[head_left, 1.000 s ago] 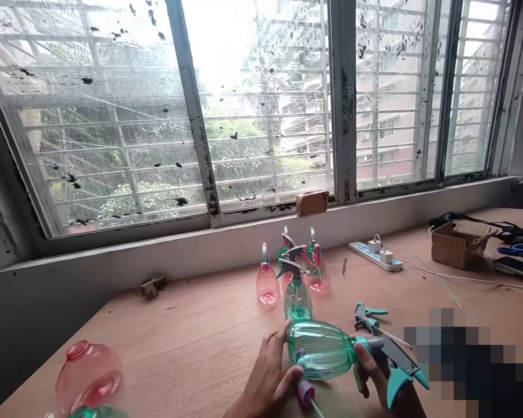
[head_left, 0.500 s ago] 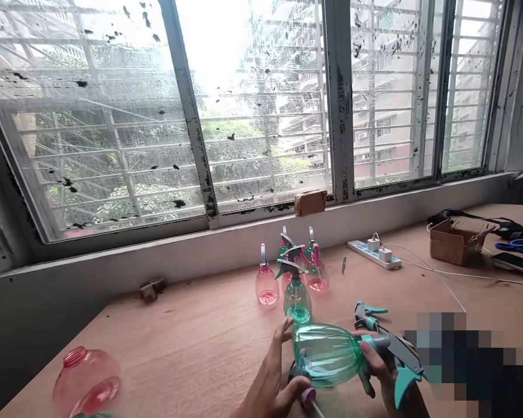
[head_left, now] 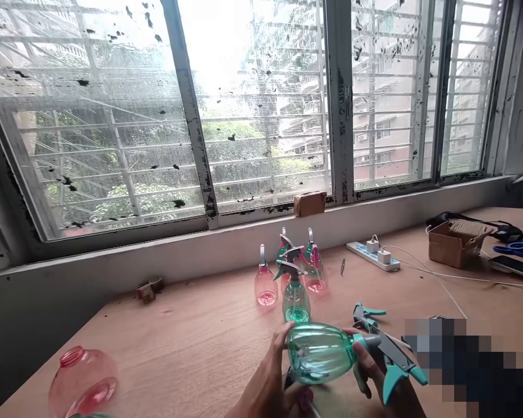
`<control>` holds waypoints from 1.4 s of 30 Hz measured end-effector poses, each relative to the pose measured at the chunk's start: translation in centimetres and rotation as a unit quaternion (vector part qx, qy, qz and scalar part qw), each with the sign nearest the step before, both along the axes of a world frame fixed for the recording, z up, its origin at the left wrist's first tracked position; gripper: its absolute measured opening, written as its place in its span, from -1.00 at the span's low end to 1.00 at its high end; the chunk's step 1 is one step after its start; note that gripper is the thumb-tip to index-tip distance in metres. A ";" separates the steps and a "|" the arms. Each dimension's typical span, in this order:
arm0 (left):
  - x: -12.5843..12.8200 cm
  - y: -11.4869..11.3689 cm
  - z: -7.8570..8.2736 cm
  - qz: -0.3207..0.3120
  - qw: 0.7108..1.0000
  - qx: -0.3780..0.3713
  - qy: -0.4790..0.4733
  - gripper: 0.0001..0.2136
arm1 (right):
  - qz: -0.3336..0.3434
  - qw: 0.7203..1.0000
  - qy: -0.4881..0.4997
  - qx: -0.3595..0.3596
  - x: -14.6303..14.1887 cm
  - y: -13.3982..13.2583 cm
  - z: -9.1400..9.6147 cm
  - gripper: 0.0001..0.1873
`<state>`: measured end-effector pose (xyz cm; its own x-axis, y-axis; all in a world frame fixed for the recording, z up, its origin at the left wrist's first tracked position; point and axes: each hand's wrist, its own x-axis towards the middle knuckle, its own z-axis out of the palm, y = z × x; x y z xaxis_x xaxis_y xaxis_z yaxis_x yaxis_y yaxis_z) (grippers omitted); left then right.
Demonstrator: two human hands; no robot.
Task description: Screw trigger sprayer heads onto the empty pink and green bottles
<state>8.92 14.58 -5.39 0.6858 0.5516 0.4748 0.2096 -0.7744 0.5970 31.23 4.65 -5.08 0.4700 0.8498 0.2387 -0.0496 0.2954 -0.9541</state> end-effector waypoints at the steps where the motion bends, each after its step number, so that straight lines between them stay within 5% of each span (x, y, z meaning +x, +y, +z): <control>1: 0.1 0.0 0.0 -0.002 1.000 -0.001 -0.011 -0.09 | -0.003 1.000 -0.008 -0.009 -0.1 0.0 0.1 -0.45; 5: -0.1 0.1 0.3 -0.032 0.999 -0.002 -0.023 -0.02 | -0.011 0.999 -0.025 -0.038 -0.3 -0.1 0.5 -0.41; 10: -0.5 0.0 1.1 -0.062 0.997 0.036 -0.033 -0.35 | -0.031 0.998 -0.023 -0.047 -0.2 0.0 0.3 -0.44; 17: 0.4 -0.2 0.5 -0.048 0.988 0.144 -0.038 -0.20 | 0.001 0.999 -0.031 -0.025 0.4 0.4 -0.4 -0.43; 24: 0.1 0.3 0.0 0.004 0.996 0.095 -0.003 0.05 | -0.020 0.999 -0.035 -0.025 0.3 0.3 -1.2 -0.46; 29: -0.8 0.4 0.7 0.000 0.997 0.069 0.039 -0.19 | -0.011 0.998 -0.052 -0.030 0.6 0.5 -1.8 -0.49; 35: -0.3 1.2 -1.1 0.023 0.995 0.075 0.055 0.17 | -0.014 1.000 -0.019 -0.004 0.0 0.1 -0.6 -0.49; 38: -0.1 1.1 -1.3 0.033 0.997 0.055 0.041 0.17 | -0.030 0.999 -0.025 -0.016 -0.4 -0.1 -0.2 -0.46; 42: -0.4 0.4 0.0 -0.025 0.999 0.018 0.026 0.09 | -0.008 1.000 -0.026 -0.014 -0.1 0.2 -0.5 -0.45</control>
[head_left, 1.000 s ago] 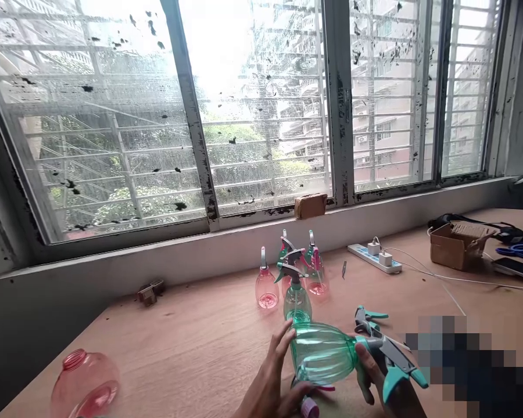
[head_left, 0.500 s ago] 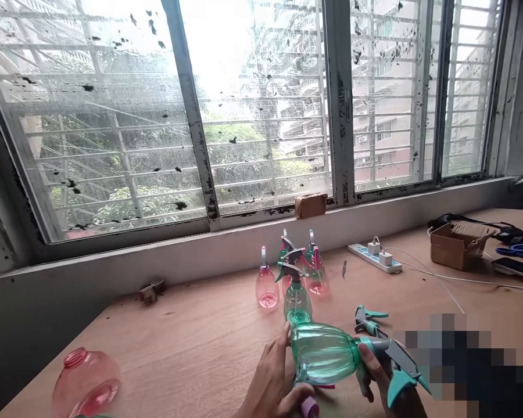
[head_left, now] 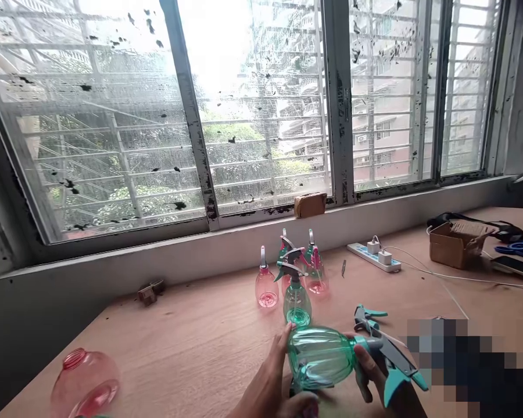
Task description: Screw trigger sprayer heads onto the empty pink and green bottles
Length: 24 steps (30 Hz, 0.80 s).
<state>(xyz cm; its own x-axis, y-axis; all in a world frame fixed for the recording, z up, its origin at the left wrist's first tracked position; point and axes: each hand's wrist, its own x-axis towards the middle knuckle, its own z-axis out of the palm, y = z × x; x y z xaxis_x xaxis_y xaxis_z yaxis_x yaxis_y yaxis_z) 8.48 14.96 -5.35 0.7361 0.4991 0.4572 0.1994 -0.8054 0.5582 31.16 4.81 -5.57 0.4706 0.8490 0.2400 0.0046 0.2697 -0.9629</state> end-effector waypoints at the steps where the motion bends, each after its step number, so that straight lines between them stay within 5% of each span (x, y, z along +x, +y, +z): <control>1: -0.1 -0.2 0.5 -0.025 1.000 -0.007 -0.005 0.02 | 0.005 1.000 0.000 0.001 0.2 0.1 -0.1 -0.45; 6: -0.1 -1.0 1.8 -0.061 0.997 0.036 -0.030 -0.36 | 0.014 1.000 0.019 -0.011 0.7 0.2 0.1 -0.44; 11: 0.6 -0.7 0.6 -0.016 0.991 0.121 -0.048 -0.16 | 0.014 0.999 0.031 0.007 0.4 0.2 0.6 -0.42; 16: 0.9 -0.6 0.0 0.039 0.990 0.130 -0.045 -0.09 | 0.042 0.999 -0.007 -0.009 0.6 0.3 0.2 -0.41; 24: 0.7 0.0 0.0 0.067 0.993 0.091 0.040 0.03 | -0.032 0.997 -0.030 -0.057 0.2 -0.3 0.9 -0.42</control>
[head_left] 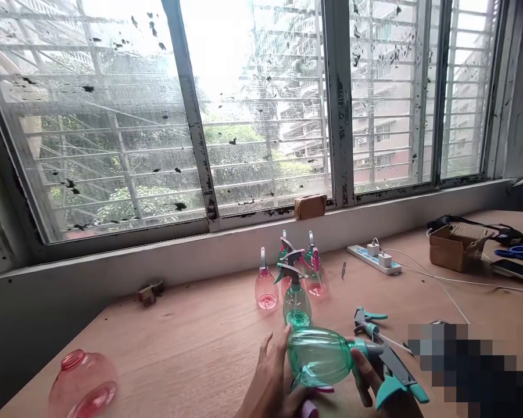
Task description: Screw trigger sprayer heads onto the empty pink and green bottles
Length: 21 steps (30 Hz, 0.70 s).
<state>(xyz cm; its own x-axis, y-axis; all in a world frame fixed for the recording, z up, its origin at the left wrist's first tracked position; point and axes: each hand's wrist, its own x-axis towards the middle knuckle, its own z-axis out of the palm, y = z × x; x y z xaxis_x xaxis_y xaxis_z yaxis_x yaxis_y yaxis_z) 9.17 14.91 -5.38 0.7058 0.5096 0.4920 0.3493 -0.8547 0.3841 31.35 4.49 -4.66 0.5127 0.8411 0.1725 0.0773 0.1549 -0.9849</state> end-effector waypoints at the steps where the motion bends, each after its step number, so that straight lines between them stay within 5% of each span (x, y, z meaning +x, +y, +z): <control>1: -0.2 0.1 -0.1 -0.011 1.000 -0.011 -0.003 0.02 | 0.003 1.000 0.001 -0.001 -0.2 -0.1 0.2 -0.41; 9: -1.1 -0.8 1.5 -0.065 0.994 -0.075 -0.046 -0.37 | 0.014 0.999 0.036 0.020 -0.7 -0.1 0.7 -0.37; 15: -0.3 -1.0 1.1 -0.044 0.996 0.020 -0.073 -0.21 | 0.036 0.998 0.042 0.017 -0.2 0.2 0.0 -0.36; 21: -0.1 0.2 -0.7 -0.018 0.997 0.002 -0.078 -0.11 | 0.012 1.000 -0.004 0.003 0.2 0.5 -1.1 -0.39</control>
<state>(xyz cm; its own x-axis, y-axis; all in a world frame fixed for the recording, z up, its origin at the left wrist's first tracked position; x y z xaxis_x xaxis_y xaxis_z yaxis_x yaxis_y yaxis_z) 9.08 15.09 -6.06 0.6388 0.4823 0.5994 0.2545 -0.8677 0.4270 31.59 5.02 -5.76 0.4914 0.8519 0.1814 0.0808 0.1628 -0.9833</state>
